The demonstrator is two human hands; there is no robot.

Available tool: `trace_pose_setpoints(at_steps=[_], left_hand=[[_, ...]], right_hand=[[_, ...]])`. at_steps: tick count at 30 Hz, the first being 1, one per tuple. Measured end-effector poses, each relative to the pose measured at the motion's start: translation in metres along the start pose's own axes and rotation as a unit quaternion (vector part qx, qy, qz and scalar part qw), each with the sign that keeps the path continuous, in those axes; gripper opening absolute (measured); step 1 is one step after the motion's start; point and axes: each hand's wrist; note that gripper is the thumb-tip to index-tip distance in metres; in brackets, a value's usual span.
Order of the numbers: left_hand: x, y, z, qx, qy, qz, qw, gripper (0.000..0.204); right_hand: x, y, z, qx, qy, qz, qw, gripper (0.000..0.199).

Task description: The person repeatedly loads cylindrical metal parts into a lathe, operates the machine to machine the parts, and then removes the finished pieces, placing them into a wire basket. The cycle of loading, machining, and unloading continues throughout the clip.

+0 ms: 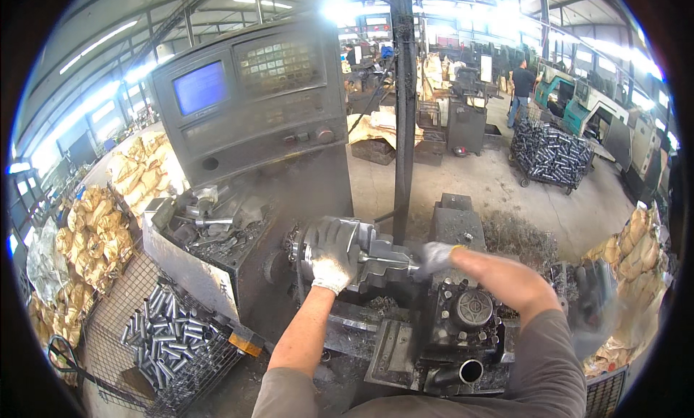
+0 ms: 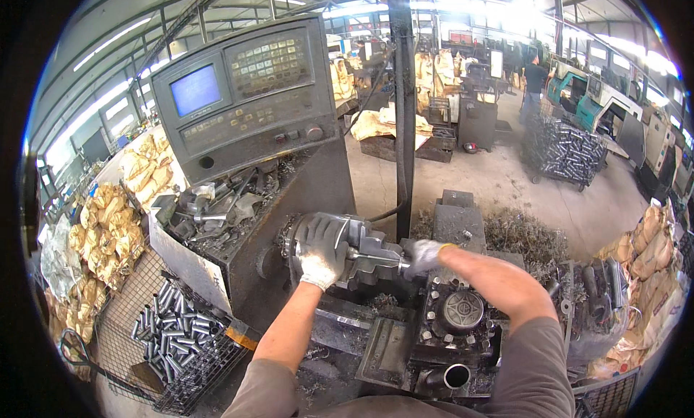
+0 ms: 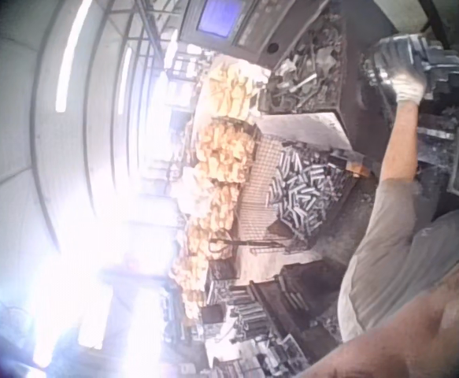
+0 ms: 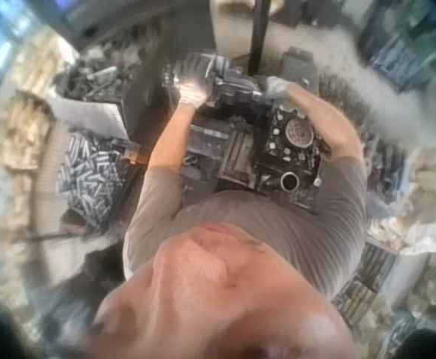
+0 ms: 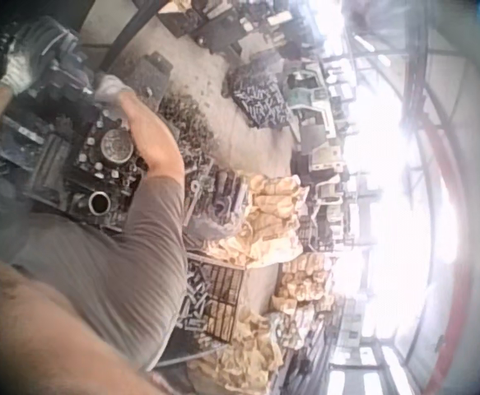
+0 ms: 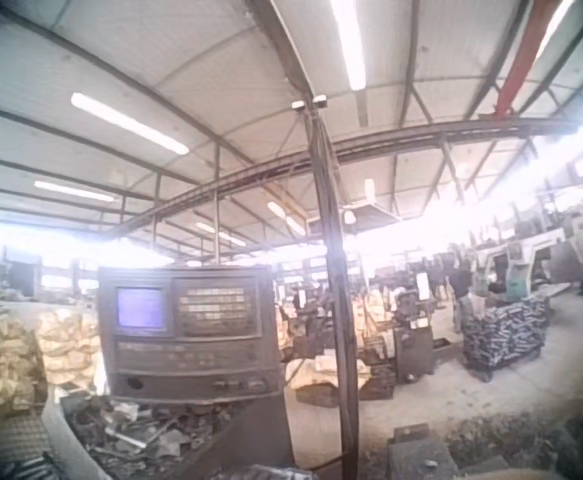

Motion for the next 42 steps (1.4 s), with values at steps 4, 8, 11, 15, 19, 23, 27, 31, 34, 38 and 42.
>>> trace_pose_setpoints(at_steps=[4,8,11,15,19,23,27,31,34,38,42], left_hand=[[0.010,0.007,0.014,0.009,-0.018,0.012,1.000,0.058],[0.003,-0.002,0.014,0.011,-0.018,0.006,1.000,0.058],[0.001,0.000,0.011,0.018,-0.022,0.010,1.000,0.057],[-0.004,-0.001,0.004,-0.001,-0.021,-0.012,1.000,0.056],[0.002,0.005,0.013,-0.007,-0.054,-0.022,0.998,0.050],[-0.002,0.003,0.007,0.001,-0.077,-0.032,0.997,0.052],[0.002,-0.003,0.011,0.023,-0.042,-0.025,0.999,0.064],[-0.032,0.020,0.034,0.060,0.163,-0.013,0.985,0.069],[-0.099,0.087,0.097,0.230,0.611,0.116,0.748,0.078],[-0.132,0.170,0.135,0.282,0.705,0.442,0.478,0.047],[-0.081,0.215,0.083,0.439,0.652,0.534,0.311,0.049]], right_hand=[[0.001,-0.020,-0.002,0.062,-0.021,0.031,0.997,0.068],[-0.072,-0.045,-0.013,0.155,-0.194,0.015,0.968,0.061],[-0.025,-0.044,-0.020,0.050,-0.043,0.060,0.996,0.080],[-0.035,0.024,-0.004,0.035,0.015,0.029,0.999,0.066],[-0.065,0.097,-0.004,-0.074,0.047,-0.079,0.993,0.066],[-0.084,0.176,-0.040,-0.430,-0.146,-0.163,0.876,0.080],[0.008,0.210,0.005,-0.564,-0.105,-0.152,0.805,0.082],[0.110,0.232,-0.001,-0.583,-0.017,-0.048,0.811,0.077],[0.209,0.219,-0.025,-0.513,0.000,-0.054,0.856,0.080],[0.262,0.187,-0.112,-0.370,-0.057,-0.085,0.923,0.099],[0.261,0.171,-0.226,-0.196,-0.228,-0.281,0.911,0.082]])
Point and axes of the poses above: each hand's wrist, its own y-axis away from the middle knuckle, its own z-axis out of the back of the hand, x = y × z, and after that the axes turned 11 degrees about z, right-handed
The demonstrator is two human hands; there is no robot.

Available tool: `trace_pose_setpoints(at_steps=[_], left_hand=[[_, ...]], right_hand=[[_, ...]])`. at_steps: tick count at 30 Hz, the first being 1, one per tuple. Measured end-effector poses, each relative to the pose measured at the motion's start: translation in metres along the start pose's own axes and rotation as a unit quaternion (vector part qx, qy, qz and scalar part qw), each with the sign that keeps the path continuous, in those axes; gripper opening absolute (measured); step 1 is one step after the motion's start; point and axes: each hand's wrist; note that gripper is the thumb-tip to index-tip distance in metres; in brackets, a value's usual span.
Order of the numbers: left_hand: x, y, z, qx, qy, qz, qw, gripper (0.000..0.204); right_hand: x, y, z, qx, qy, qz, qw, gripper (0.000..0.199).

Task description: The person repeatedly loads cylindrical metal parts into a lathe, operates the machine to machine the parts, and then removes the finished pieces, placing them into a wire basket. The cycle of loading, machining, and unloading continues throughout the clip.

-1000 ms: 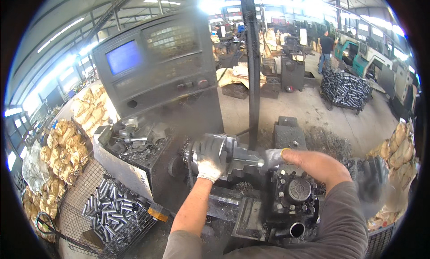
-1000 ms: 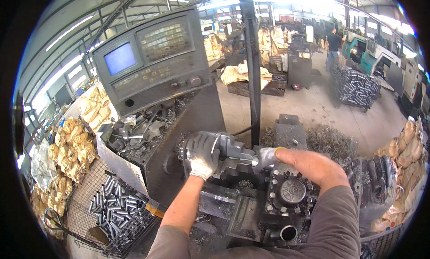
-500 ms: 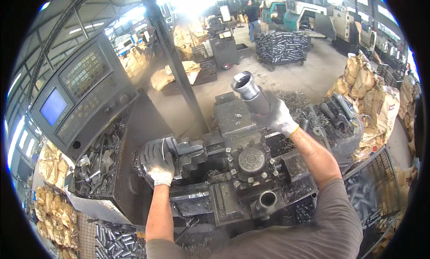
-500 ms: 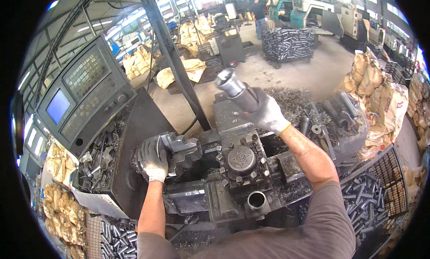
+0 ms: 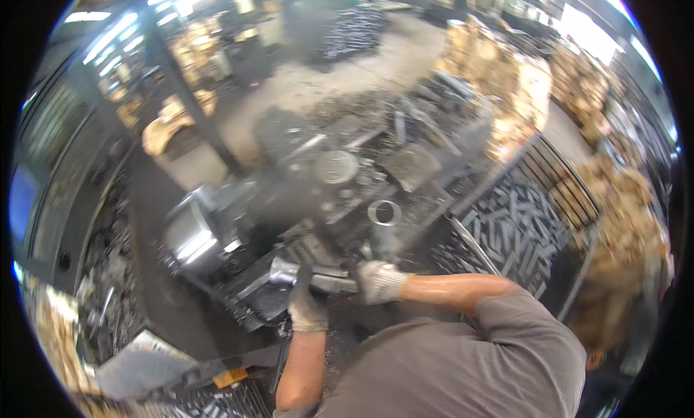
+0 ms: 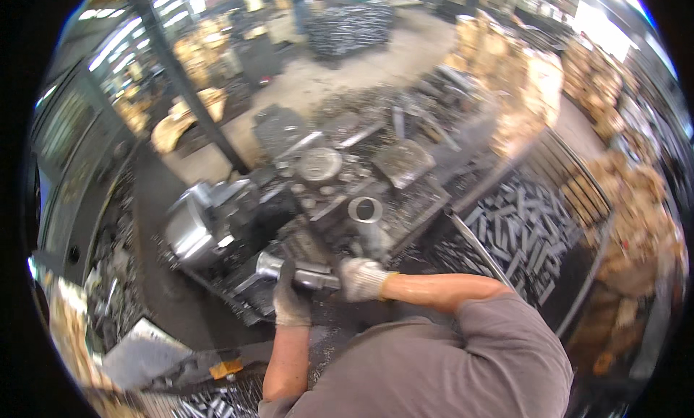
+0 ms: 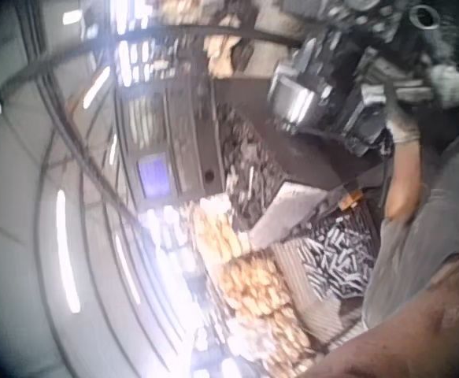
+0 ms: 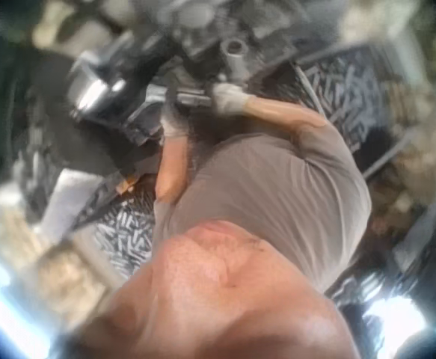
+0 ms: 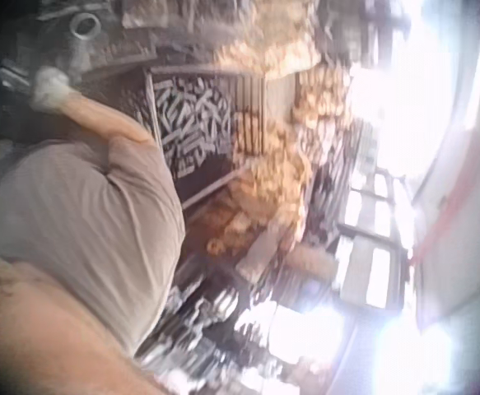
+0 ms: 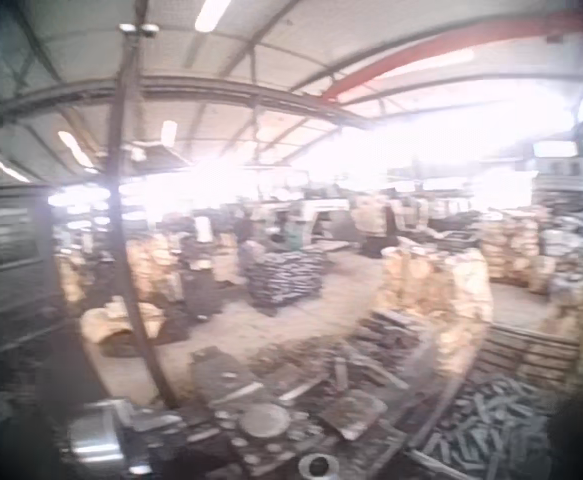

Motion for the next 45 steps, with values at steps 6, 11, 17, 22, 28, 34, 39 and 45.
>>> trace_pose_setpoints(at_steps=[6,11,17,22,28,34,39,45], left_hand=[[0.021,-0.036,0.088,0.082,-0.084,0.043,0.992,0.046],[0.025,-0.011,0.058,-0.016,0.030,0.015,0.999,0.043],[0.018,-0.016,0.084,0.033,-0.057,0.035,0.997,0.048],[0.001,-0.001,0.063,0.059,0.052,0.141,0.987,0.038],[0.018,0.014,0.050,0.043,-0.072,0.000,0.997,0.047],[0.026,0.044,0.042,0.008,-0.044,0.107,0.993,0.055],[-0.005,0.028,0.075,-0.027,-0.066,0.008,0.997,0.051],[-0.039,0.011,0.091,-0.002,-0.018,-0.100,0.995,0.061]], right_hand=[[-0.040,0.000,-0.056,-0.119,-0.240,0.055,0.962,0.071],[-0.115,0.108,-0.025,0.026,-0.169,-0.036,0.985,0.040],[-0.259,0.282,0.047,-0.258,-0.299,-0.547,0.738,0.032],[-0.287,0.211,0.070,-0.378,-0.046,-0.362,0.851,0.059],[-0.105,0.022,0.062,-0.228,-0.090,-0.003,0.969,0.065],[-0.021,-0.007,0.023,-0.207,0.003,0.350,0.914,0.054],[-0.057,-0.063,-0.082,-0.051,0.234,0.161,0.957,0.066],[0.011,-0.072,0.013,-0.047,-0.233,0.039,0.970,0.049]])
Point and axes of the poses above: each hand's wrist, its own y-axis away from the middle knuckle, its own z-axis out of the back of the hand, x = y × z, and after that the axes turned 11 degrees about z, right-handed
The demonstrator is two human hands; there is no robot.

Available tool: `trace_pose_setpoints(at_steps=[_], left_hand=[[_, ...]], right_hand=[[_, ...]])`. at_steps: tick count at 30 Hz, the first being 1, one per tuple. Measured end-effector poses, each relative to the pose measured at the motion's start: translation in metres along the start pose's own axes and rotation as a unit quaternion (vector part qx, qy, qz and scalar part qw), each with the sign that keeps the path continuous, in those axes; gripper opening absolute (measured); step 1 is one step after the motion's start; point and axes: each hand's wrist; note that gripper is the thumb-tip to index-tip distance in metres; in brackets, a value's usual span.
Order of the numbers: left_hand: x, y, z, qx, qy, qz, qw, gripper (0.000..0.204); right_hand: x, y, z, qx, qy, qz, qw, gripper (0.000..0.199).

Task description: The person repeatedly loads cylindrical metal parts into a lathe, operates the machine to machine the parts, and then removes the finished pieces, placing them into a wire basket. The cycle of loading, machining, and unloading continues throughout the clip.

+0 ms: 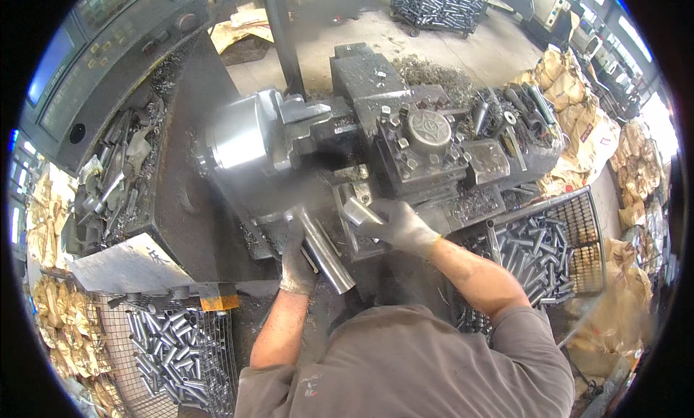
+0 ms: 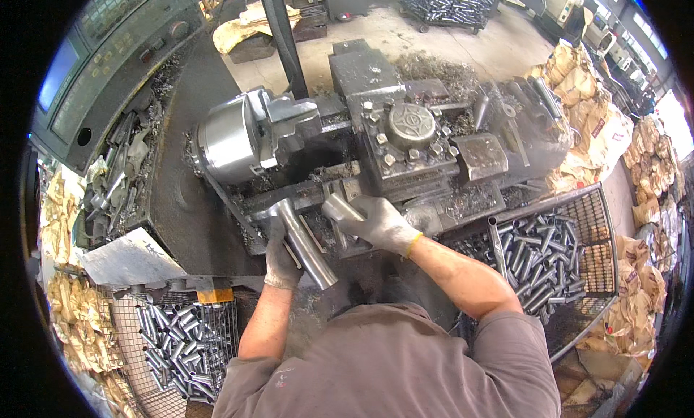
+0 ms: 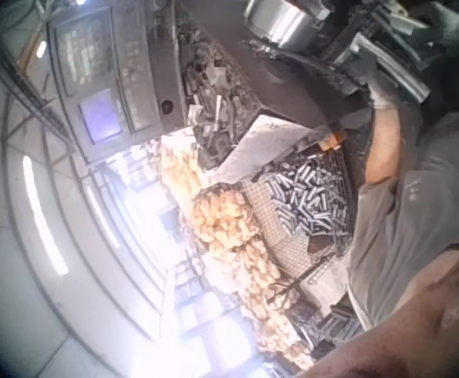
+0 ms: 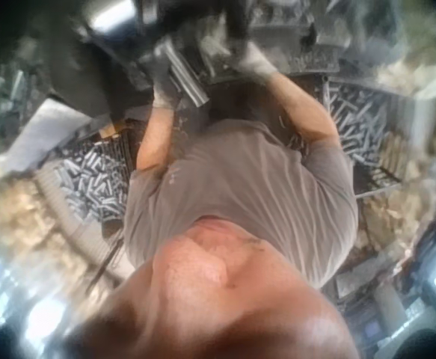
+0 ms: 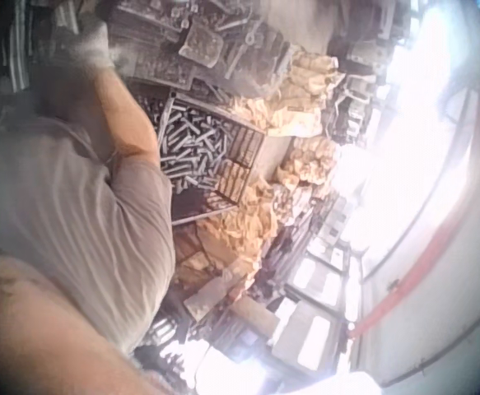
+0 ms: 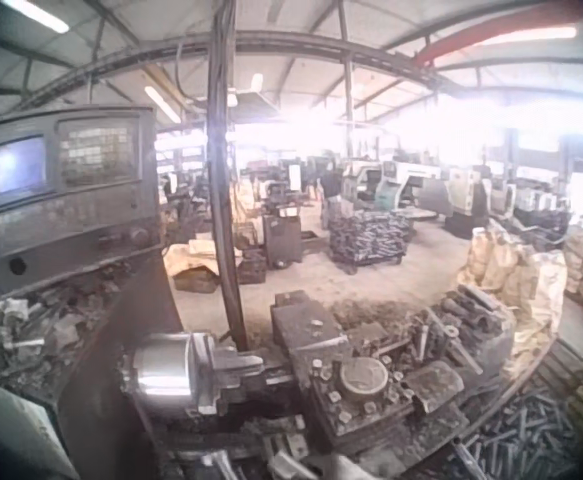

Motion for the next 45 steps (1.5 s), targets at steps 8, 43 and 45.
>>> trace_pose_setpoints(at_steps=[8,43,45], left_hand=[[-0.047,-0.016,-0.106,0.085,-0.157,-0.354,0.918,0.068],[0.014,0.167,0.248,-0.264,0.128,-0.170,0.941,0.030],[0.010,0.160,0.245,-0.339,0.108,-0.202,0.913,0.028]], right_hand=[[0.068,-0.063,0.022,0.017,-0.008,0.147,0.989,0.085],[0.049,-0.278,0.110,0.252,0.279,0.158,0.913,0.094],[0.052,-0.268,0.113,0.239,0.335,0.147,0.900,0.095]])
Point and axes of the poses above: each hand's wrist, its own y-axis away from the middle knuckle, its own z-axis out of the back of the hand, x = y × z, and after that the axes turned 11 degrees about z, right-handed
